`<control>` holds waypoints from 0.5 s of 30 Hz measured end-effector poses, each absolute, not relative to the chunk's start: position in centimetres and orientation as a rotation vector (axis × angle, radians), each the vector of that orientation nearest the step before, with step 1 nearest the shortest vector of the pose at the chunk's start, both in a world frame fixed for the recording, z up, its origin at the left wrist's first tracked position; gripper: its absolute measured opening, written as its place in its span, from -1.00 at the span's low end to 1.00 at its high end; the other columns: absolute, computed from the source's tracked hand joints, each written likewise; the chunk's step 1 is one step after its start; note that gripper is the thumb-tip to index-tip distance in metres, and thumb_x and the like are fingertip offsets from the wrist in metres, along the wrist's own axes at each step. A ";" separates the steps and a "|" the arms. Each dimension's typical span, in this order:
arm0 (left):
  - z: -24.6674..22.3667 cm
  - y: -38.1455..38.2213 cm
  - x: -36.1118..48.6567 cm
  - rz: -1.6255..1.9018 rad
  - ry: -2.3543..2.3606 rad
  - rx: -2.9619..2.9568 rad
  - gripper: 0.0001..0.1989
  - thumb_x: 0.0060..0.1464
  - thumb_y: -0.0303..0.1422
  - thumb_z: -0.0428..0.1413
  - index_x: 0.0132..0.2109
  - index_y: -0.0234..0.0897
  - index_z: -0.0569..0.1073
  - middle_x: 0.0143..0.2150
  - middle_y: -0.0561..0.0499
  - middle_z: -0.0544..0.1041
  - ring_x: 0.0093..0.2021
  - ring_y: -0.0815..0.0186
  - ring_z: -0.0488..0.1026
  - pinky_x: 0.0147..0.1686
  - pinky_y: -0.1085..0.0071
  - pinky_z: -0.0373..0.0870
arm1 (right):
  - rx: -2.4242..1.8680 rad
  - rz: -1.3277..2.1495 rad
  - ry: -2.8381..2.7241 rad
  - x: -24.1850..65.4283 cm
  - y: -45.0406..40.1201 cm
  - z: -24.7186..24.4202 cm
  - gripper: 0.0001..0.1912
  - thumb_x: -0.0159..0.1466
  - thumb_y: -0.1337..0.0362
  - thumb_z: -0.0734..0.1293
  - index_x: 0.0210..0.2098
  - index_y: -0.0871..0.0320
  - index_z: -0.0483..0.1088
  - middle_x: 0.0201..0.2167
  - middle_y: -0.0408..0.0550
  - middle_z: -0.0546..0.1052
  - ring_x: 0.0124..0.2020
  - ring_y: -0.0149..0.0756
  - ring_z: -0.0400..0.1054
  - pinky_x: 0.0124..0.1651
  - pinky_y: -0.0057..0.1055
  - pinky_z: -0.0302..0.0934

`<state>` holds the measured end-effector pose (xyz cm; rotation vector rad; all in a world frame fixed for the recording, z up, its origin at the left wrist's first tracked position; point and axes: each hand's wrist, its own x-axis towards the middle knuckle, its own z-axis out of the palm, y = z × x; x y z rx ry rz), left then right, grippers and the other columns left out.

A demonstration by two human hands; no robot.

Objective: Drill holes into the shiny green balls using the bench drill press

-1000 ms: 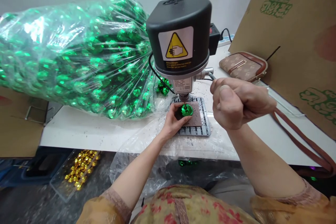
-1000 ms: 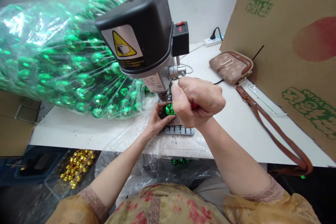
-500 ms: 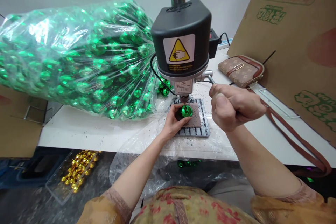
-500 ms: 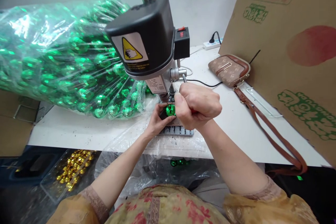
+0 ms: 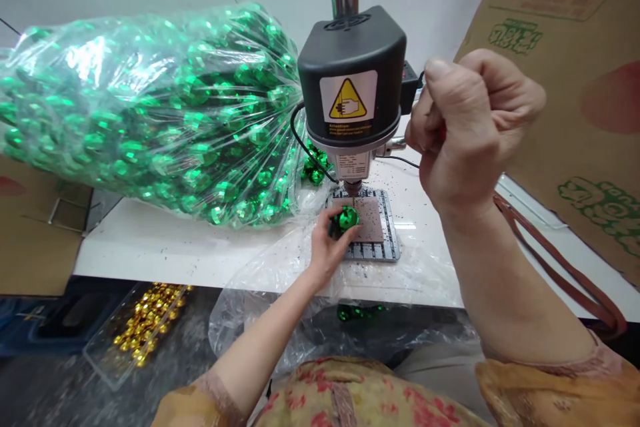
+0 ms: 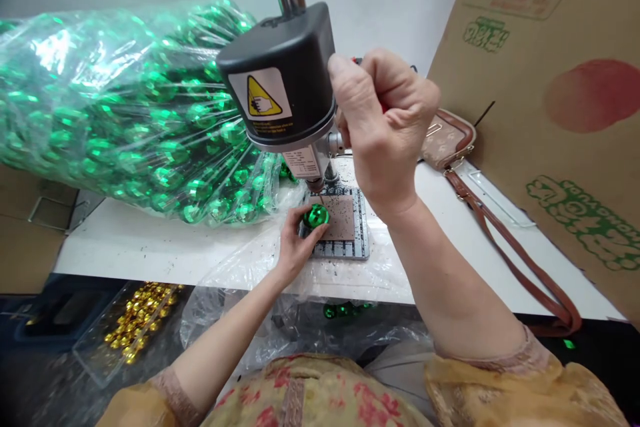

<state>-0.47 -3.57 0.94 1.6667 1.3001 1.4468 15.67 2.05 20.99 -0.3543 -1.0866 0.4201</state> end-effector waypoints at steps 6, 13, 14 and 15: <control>-0.1 -12.7 -3.5 0.986 0.910 2.236 -0.61 0.06 -0.27 0.36 0.03 0.22 0.59 0.24 0.01 0.55 0.13 -0.02 0.60 0.01 0.01 0.66 | -0.326 0.410 -1.112 15.7 1.8 20.5 -0.54 0.21 0.38 0.40 -0.66 0.12 0.08 -0.77 -0.32 0.13 -0.75 -0.62 -0.01 -0.68 -0.49 -0.13; -1.6 -15.7 -5.3 0.651 0.666 2.425 -0.51 0.10 -0.39 0.26 0.07 0.37 0.54 0.25 0.14 0.55 0.21 0.02 0.55 0.18 -0.05 0.60 | -0.296 0.377 -1.103 15.6 1.8 20.4 -0.54 0.22 0.43 0.38 -0.66 0.11 0.08 -0.78 -0.31 0.09 -0.75 -0.57 -0.03 -0.67 -0.42 -0.17; -1.4 -15.0 -5.5 0.738 0.668 2.444 -0.56 0.10 -0.38 0.25 0.05 0.32 0.56 0.24 0.13 0.55 0.21 0.01 0.55 0.16 -0.07 0.60 | -0.302 0.378 -1.102 15.6 1.7 20.4 -0.54 0.21 0.42 0.39 -0.67 0.12 0.08 -0.78 -0.31 0.08 -0.74 -0.58 -0.04 -0.66 -0.41 -0.17; -1.2 -13.8 -5.6 0.853 0.698 2.459 -0.62 0.11 -0.38 0.23 0.01 0.25 0.58 0.23 0.10 0.57 0.20 -0.01 0.55 0.13 -0.11 0.60 | -0.307 0.381 -1.100 15.6 1.7 20.3 -0.54 0.21 0.41 0.41 -0.67 0.12 0.09 -0.78 -0.31 0.09 -0.74 -0.58 -0.04 -0.66 -0.41 -0.17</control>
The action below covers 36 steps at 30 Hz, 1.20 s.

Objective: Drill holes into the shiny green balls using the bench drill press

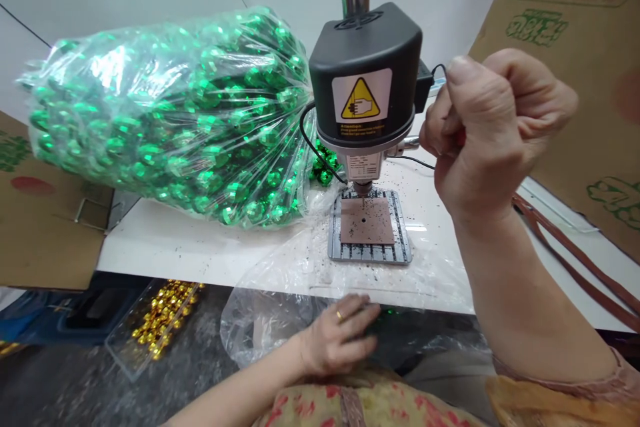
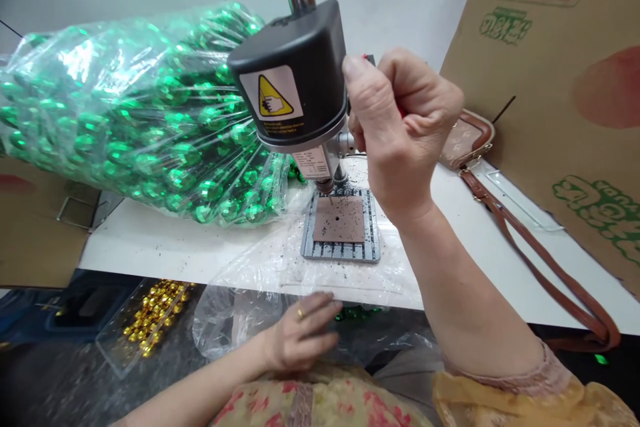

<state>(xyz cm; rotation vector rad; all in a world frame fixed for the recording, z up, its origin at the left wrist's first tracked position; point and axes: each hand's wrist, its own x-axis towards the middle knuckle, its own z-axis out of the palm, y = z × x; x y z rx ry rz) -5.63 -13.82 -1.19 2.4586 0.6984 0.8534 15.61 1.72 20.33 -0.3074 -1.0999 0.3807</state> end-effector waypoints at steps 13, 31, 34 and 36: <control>1.8 12.1 -4.8 1.216 1.649 1.819 -0.55 -0.22 -0.72 0.27 -0.18 -0.18 0.49 -0.10 -0.07 0.48 0.06 -0.05 0.47 0.18 -0.01 0.37 | -0.339 0.390 -1.128 15.6 1.0 20.2 -0.53 0.24 0.37 0.41 -0.65 0.13 0.08 -0.75 -0.31 0.11 -0.72 -0.59 -0.01 -0.66 -0.44 -0.16; 2.5 0.1 -4.6 1.303 1.204 1.324 -0.41 0.04 0.05 0.33 0.06 -0.22 0.42 -0.13 -0.05 0.58 -0.18 0.27 0.53 -0.31 0.41 0.43 | -0.266 0.354 -1.131 15.4 1.0 19.8 -0.57 0.29 0.51 0.32 -0.62 0.14 0.09 -0.73 -0.31 0.11 -0.71 -0.60 0.02 -0.62 -0.46 -0.16; 1.6 0.5 -4.2 1.253 1.173 1.272 -0.39 0.07 0.04 0.32 0.12 -0.23 0.44 -0.06 -0.08 0.59 -0.13 0.25 0.54 -0.28 0.41 0.46 | -0.298 0.354 -1.148 15.4 0.9 19.7 -0.56 0.32 0.50 0.30 -0.62 0.15 0.07 -0.72 -0.31 0.09 -0.70 -0.62 0.02 -0.59 -0.48 -0.12; 1.4 0.9 -4.0 1.233 1.154 1.320 -0.40 0.07 0.00 0.34 0.14 -0.23 0.46 0.00 -0.10 0.60 -0.05 0.20 0.55 -0.13 0.34 0.50 | -0.314 0.344 -1.155 15.5 1.0 19.7 -0.54 0.33 0.44 0.32 -0.62 0.15 0.04 -0.71 -0.31 0.08 -0.70 -0.63 0.01 -0.58 -0.48 -0.10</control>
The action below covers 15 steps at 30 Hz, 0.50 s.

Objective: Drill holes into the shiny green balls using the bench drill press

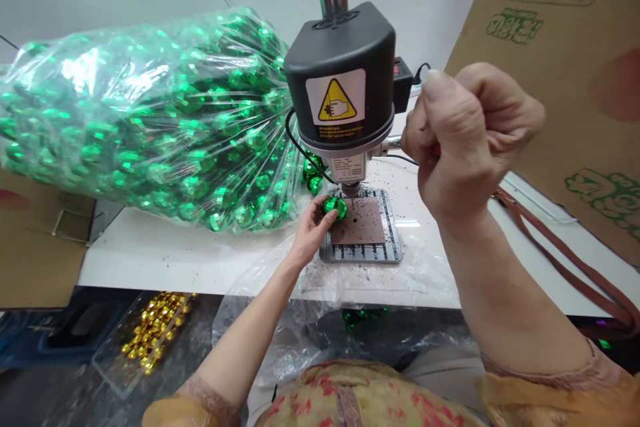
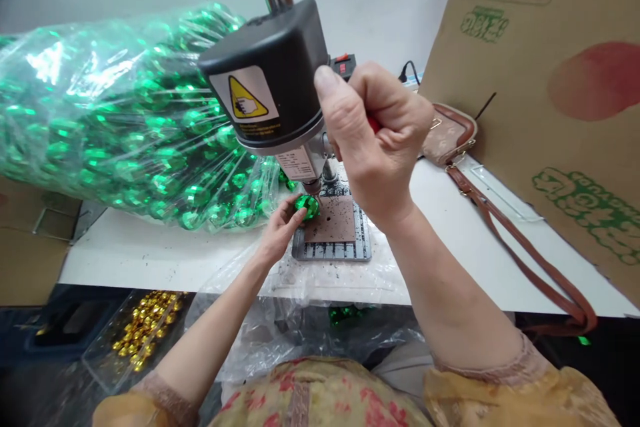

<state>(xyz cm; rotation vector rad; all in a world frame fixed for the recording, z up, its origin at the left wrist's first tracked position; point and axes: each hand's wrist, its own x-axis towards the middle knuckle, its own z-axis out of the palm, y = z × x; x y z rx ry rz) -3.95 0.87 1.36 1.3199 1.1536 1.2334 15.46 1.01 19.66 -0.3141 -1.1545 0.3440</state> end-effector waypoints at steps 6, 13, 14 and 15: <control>1.1 1.3 -2.9 1.170 1.120 1.531 -0.43 0.10 -0.07 0.33 0.17 -0.23 0.46 0.03 -0.11 0.62 0.01 0.15 0.56 0.08 0.20 0.48 | -0.355 0.296 -1.184 15.6 1.3 19.5 -0.48 0.33 0.20 0.37 -0.61 0.11 0.03 -0.73 -0.31 0.09 -0.71 -0.58 -0.04 -0.61 -0.42 -0.04; 1.6 1.0 -2.1 1.127 1.248 1.804 -0.45 0.05 -0.16 0.36 0.14 -0.23 0.48 -0.03 -0.10 0.60 -0.20 0.24 0.53 -0.24 0.34 0.47 | -0.338 0.316 -1.183 15.7 1.3 19.4 -0.49 0.34 0.23 0.36 -0.60 0.11 0.01 -0.71 -0.31 0.06 -0.69 -0.58 -0.07 -0.60 -0.42 -0.09; 1.6 1.0 -1.9 1.133 1.260 1.849 -0.46 0.03 -0.18 0.37 0.13 -0.22 0.49 -0.03 -0.10 0.59 -0.18 0.23 0.52 -0.23 0.33 0.47 | -0.336 0.315 -1.185 15.7 1.3 19.3 -0.49 0.34 0.24 0.36 -0.60 0.11 0.01 -0.70 -0.31 0.05 -0.69 -0.58 -0.08 -0.60 -0.42 -0.09; 1.6 0.9 -1.8 1.141 1.276 1.889 -0.47 0.02 -0.19 0.39 0.11 -0.22 0.49 -0.03 -0.10 0.58 -0.15 0.20 0.52 -0.19 0.30 0.48 | -0.340 0.312 -1.189 15.7 1.3 19.3 -0.49 0.34 0.23 0.37 -0.60 0.11 0.01 -0.70 -0.31 0.04 -0.69 -0.57 -0.08 -0.59 -0.42 -0.08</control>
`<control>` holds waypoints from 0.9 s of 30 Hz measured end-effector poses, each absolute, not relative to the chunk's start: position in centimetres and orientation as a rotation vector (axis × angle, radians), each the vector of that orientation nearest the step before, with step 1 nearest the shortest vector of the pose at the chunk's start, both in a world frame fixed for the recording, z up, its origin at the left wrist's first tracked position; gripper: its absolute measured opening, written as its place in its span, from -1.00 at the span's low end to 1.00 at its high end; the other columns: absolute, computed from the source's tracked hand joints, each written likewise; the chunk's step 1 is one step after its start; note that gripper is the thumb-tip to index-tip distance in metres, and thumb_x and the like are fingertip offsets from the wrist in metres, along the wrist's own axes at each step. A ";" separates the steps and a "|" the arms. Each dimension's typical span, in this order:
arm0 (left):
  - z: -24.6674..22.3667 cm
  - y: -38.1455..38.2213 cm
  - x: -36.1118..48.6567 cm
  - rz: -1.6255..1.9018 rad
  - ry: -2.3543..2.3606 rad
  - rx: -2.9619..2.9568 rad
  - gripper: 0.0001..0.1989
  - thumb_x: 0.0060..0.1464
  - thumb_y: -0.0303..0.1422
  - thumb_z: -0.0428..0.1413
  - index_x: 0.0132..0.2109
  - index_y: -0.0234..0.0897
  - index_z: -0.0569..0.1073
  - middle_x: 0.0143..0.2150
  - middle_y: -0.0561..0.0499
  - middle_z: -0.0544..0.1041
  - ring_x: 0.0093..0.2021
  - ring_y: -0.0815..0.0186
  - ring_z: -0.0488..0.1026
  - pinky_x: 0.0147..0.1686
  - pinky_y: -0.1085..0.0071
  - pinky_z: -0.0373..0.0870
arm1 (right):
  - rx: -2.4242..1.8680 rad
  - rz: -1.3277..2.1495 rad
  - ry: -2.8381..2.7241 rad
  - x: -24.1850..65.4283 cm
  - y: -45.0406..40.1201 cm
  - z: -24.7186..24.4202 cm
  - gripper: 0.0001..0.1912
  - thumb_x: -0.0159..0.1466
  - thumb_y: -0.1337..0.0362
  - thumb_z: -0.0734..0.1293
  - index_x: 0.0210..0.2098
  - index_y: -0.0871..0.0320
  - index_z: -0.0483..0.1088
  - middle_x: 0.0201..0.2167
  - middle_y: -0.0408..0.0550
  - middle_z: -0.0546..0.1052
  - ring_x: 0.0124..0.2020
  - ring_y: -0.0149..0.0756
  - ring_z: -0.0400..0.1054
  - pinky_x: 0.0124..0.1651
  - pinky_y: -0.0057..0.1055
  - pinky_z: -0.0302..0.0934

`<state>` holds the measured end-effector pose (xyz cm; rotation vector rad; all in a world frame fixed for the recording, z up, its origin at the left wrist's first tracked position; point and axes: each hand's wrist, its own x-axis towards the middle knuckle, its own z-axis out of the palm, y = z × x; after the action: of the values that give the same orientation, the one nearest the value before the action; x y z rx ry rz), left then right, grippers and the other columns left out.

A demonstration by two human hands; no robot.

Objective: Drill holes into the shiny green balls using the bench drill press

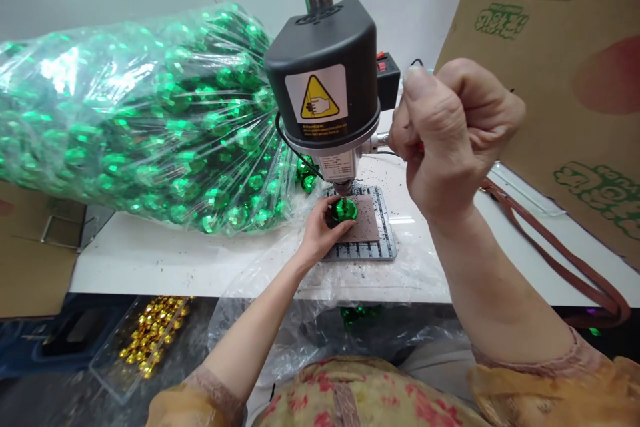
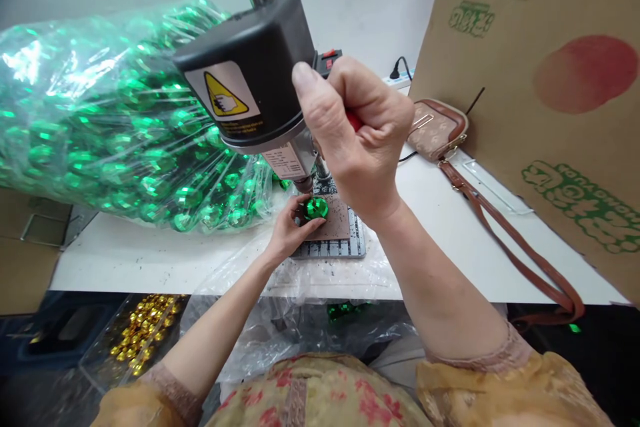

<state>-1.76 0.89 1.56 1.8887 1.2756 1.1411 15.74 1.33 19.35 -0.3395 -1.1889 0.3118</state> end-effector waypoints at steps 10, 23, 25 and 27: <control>0.2 0.4 -0.8 1.150 1.231 1.792 -0.43 0.04 -0.24 0.38 0.16 -0.21 0.42 0.12 -0.14 0.54 0.15 0.04 0.49 0.19 0.06 0.41 | -0.443 0.305 -1.165 15.6 0.4 19.1 -0.39 0.28 0.05 0.42 -0.61 0.11 -0.05 -0.70 -0.27 0.01 -0.69 -0.55 -0.07 -0.59 -0.36 -0.12; 0.2 0.4 -0.9 1.157 1.171 1.792 -0.43 0.05 -0.20 0.37 0.16 -0.20 0.41 0.13 -0.16 0.52 0.15 0.02 0.48 0.19 0.04 0.40 | -0.348 0.185 -1.148 15.0 0.3 16.1 -0.45 0.34 0.31 0.32 -0.63 0.15 -0.10 -0.72 -0.25 0.03 -0.67 -0.57 -0.12 -0.55 -0.36 -0.22; 0.2 0.4 -0.9 1.171 1.167 1.798 -0.44 0.05 -0.20 0.37 0.15 -0.20 0.41 0.11 -0.15 0.53 0.14 0.03 0.49 0.17 0.07 0.41 | -0.352 0.191 -1.152 15.0 0.1 15.9 -0.46 0.33 0.33 0.32 -0.63 0.15 -0.09 -0.71 -0.25 0.04 -0.67 -0.57 -0.10 -0.55 -0.35 -0.21; 0.3 0.3 -0.9 1.178 1.159 1.804 -0.45 0.06 -0.20 0.37 0.15 -0.20 0.41 0.11 -0.14 0.54 0.13 0.04 0.49 0.17 0.08 0.41 | -0.340 0.196 -1.147 15.1 0.0 15.8 -0.46 0.31 0.36 0.32 -0.63 0.16 -0.10 -0.71 -0.25 0.05 -0.68 -0.57 -0.10 -0.56 -0.36 -0.21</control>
<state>-0.90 0.35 0.30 1.8037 1.1588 1.1784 15.06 0.02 15.83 -0.3400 -1.1473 0.1957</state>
